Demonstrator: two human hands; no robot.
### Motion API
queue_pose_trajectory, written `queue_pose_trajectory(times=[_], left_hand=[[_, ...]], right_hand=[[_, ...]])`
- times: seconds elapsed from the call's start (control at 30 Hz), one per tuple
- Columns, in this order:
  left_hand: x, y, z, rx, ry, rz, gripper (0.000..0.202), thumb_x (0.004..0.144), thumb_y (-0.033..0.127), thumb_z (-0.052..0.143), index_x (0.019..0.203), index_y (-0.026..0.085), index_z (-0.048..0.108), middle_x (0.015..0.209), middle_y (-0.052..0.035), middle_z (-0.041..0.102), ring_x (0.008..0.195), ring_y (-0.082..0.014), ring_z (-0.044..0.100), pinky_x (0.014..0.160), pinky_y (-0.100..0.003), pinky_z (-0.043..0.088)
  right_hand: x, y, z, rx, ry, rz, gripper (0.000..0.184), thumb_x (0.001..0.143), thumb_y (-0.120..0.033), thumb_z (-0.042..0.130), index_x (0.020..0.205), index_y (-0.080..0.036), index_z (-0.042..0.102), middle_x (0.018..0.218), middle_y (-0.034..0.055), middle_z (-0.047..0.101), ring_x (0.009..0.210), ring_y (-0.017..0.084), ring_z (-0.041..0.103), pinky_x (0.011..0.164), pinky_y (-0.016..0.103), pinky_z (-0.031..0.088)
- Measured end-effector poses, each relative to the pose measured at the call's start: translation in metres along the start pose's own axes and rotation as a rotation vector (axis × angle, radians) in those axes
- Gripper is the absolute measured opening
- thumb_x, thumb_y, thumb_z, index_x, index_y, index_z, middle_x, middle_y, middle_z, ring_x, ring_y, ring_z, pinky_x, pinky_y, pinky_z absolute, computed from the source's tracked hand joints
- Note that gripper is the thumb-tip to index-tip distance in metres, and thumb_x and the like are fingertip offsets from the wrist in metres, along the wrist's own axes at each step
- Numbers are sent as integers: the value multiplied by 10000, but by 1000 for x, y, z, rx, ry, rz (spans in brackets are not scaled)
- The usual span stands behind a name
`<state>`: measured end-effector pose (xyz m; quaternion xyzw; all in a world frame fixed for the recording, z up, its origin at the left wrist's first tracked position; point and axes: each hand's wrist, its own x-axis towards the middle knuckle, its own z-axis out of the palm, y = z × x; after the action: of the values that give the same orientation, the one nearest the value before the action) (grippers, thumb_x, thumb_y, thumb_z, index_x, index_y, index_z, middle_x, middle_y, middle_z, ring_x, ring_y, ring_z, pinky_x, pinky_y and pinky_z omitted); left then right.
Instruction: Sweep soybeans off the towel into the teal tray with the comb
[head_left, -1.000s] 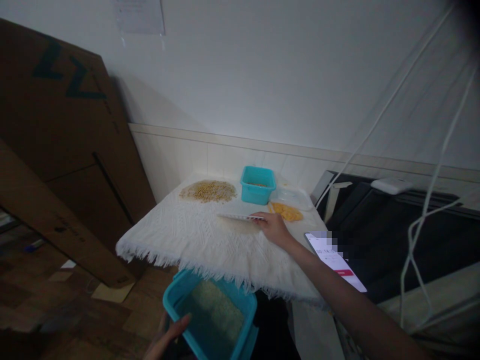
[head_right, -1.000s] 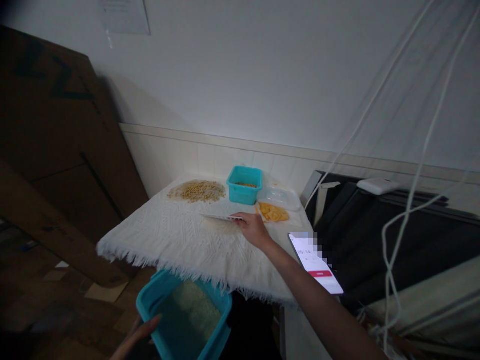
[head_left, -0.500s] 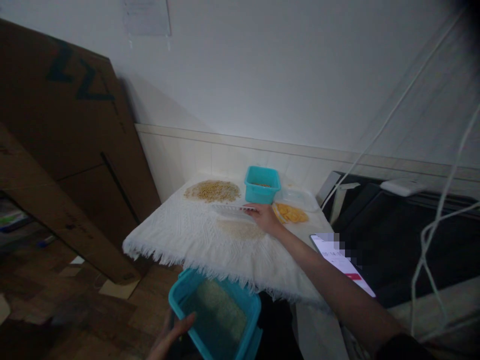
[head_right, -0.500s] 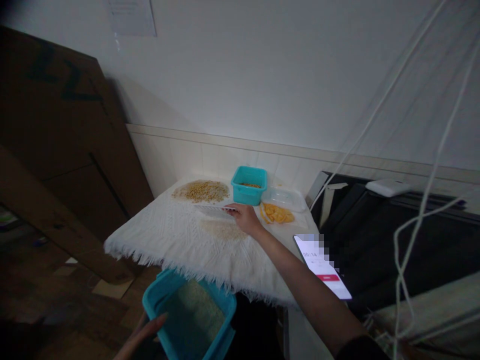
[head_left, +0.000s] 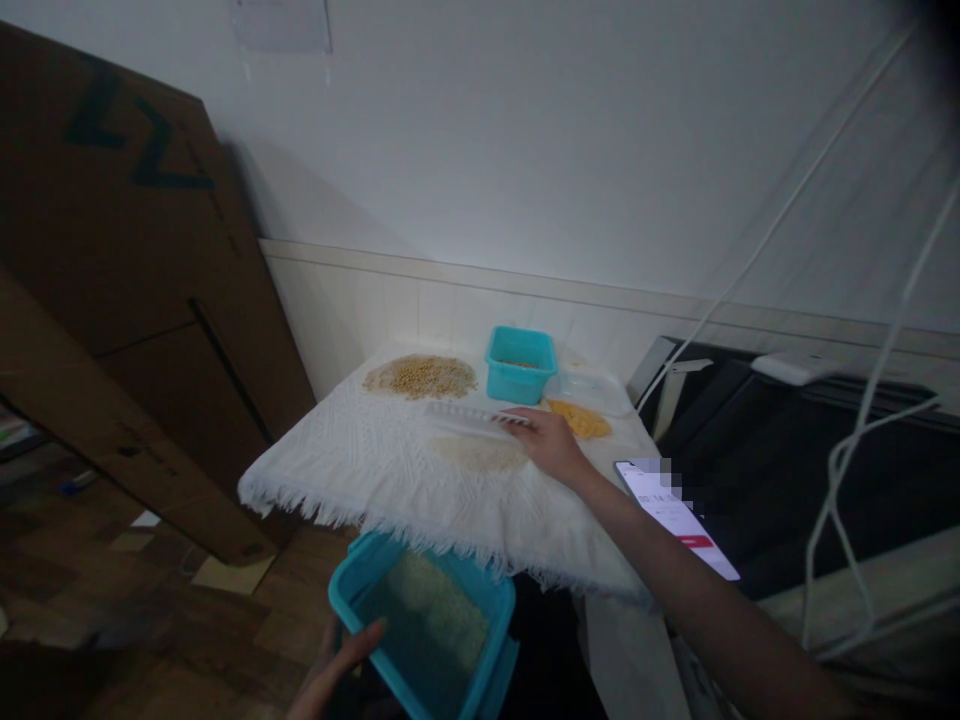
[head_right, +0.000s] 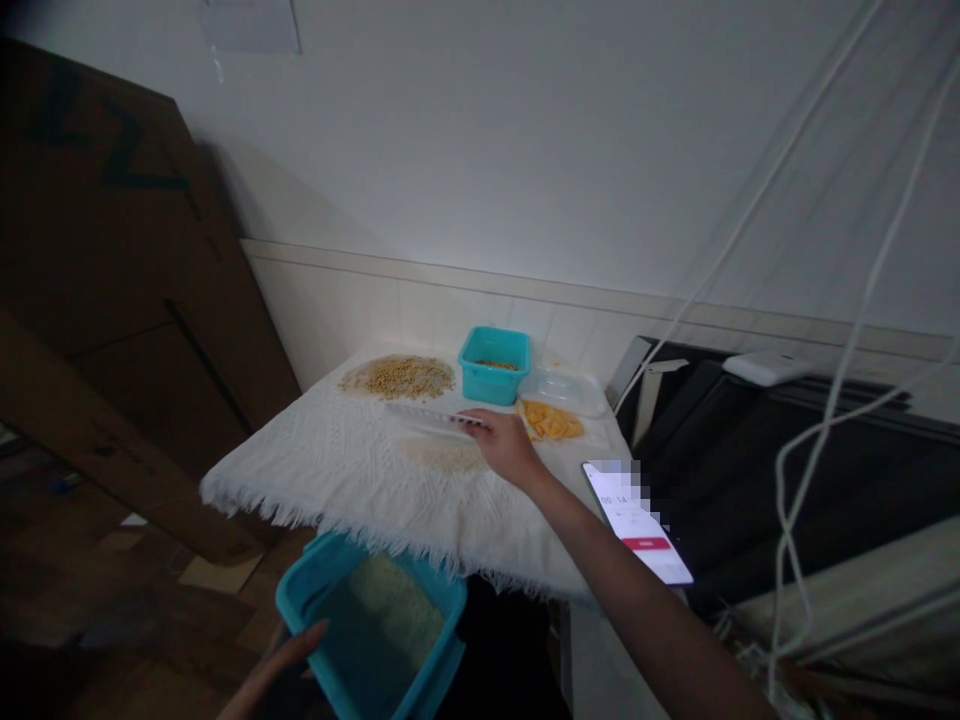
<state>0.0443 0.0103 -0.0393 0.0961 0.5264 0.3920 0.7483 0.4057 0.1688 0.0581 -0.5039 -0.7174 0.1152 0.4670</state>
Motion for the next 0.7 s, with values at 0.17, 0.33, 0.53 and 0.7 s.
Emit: queue_pose_trajectory(times=[0.17,0.33,0.53,0.7], left_hand=[[7,-8,1,39,112,47,1299,637,351,1085,1727,458,386,1459,-180,776,1291,-515,772,1012,-668,655],[11,-11,0,51,106,45,1321,626,340,1090,1734,451,379,1486,-175,760,1315,-508,760,1007,-645,661],[3,-15,8,33,93,8,1352,611,371,1090,1745,447,358,1409,-188,794,1320,-553,742,988,-678,660],[-3,-17,10,21,68,28,1296,684,376,1058,1756,406,331,1422,-230,771,1327,-560,737,985,-725,649]], right_hand=[[-42,8,-42,-254,225,121,274,992,-258,683,1165,-239,895,1069,92,906,945,308,872,849,389,691],[-74,6,-41,-391,207,138,304,1015,-190,642,1173,-267,890,1069,76,907,937,291,881,839,349,687],[-78,-12,-23,-420,116,42,366,1027,-118,604,1209,-265,885,1048,54,910,881,248,885,796,285,672],[-81,-29,-7,-421,76,1,387,1003,-75,616,1220,-257,880,1039,45,911,873,226,886,809,255,671]])
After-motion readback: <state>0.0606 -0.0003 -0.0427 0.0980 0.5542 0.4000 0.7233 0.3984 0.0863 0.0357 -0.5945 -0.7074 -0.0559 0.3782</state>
